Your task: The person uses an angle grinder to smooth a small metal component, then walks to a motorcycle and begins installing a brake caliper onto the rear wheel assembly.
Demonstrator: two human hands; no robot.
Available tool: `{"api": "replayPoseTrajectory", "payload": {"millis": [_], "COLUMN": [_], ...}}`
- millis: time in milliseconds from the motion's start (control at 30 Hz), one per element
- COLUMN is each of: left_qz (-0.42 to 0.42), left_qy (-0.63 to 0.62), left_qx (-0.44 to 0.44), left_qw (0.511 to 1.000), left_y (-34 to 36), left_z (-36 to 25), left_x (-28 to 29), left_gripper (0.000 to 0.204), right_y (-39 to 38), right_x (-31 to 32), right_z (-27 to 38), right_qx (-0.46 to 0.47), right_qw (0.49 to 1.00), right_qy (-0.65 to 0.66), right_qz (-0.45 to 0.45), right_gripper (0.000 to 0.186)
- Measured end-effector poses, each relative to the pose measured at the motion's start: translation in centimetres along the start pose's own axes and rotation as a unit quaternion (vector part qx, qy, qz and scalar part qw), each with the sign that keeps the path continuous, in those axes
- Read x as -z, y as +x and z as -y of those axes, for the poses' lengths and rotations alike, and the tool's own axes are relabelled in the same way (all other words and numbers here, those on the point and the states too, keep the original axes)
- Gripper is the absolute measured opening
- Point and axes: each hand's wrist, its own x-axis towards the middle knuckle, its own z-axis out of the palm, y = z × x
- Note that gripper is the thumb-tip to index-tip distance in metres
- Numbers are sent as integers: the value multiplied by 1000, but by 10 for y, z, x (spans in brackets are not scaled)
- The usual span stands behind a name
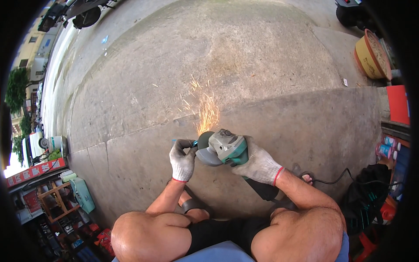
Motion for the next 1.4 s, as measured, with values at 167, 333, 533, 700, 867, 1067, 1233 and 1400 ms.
{"api": "replayPoseTrajectory", "payload": {"millis": [167, 333, 533, 700, 867, 1067, 1233, 1400], "left_qz": [-8, 1, -6, 5, -3, -5, -5, -2], "left_qy": [-33, -13, -17, 7, -22, -27, -19, -6], "left_qx": [-19, 25, -9, 24, -9, 8, 7, 10], "left_qw": [999, 1000, 1000, 1000, 1000, 1000, 1000, 1000], "left_y": [-1, 0, 0, 0, -1, 0, 0, 1], "left_z": [4, -5, 1, -7, 3, -4, -1, -6], "left_x": [-3, 1, -2, 0, -1, 0, 0, 1], "left_gripper": [19, 19, 18, 19, 19, 19, 20, 19], "right_y": [-1, 0, -1, -2, -1, 0, -1, -1], "right_x": [1, 0, 5, 3, 4, 1, 3, 2], "right_z": [8, 0, 15, 9, 16, 5, 8, 6], "right_qx": [-18, -23, -28, -17, -30, -14, -9, -28], "right_qw": [999, 1000, 1000, 1000, 999, 1000, 1000, 999], "right_qy": [36, 7, 7, -11, 23, 14, 15, 18], "right_qz": [8, -2, 6, -4, 9, -3, -5, -2], "right_gripper": [85, 84, 83, 82, 82, 83, 82, 82]}}
